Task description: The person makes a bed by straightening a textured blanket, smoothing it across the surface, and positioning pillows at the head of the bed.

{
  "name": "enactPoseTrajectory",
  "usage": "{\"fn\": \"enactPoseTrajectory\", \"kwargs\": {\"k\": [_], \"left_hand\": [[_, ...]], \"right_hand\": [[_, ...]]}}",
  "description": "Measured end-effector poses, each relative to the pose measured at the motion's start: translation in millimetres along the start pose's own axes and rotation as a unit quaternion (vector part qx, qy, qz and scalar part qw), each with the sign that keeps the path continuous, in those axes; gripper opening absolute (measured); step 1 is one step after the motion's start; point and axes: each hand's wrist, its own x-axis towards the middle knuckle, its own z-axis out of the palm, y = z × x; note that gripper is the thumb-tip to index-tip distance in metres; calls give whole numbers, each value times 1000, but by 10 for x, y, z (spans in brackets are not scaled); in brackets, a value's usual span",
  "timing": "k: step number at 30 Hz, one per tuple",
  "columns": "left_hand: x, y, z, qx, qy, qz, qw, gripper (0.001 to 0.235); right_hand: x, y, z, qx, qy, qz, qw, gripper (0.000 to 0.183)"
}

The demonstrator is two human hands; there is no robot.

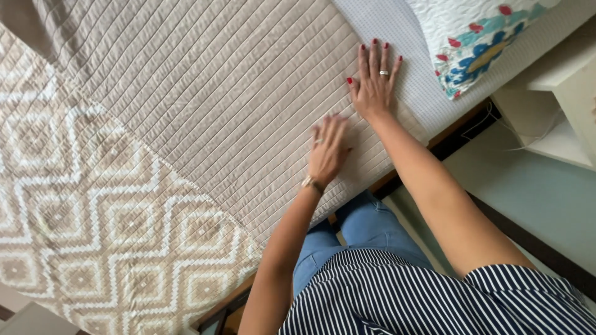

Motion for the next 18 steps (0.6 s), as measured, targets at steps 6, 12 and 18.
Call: {"fn": "enactPoseTrajectory", "kwargs": {"k": [6,12,18], "left_hand": [[469,-559,-161,275,-89,148,946,72],[-163,-1672,-1360,89,-1,-363,927,81],[-898,-2600,-1724,196,203,-365,887,90]], "right_hand": [[-9,-68,-43,3,-5,16,1000,70],[-9,-117,-65,14,19,12,1000,68],[-18,-181,-83,39,47,3,998,69]]}}
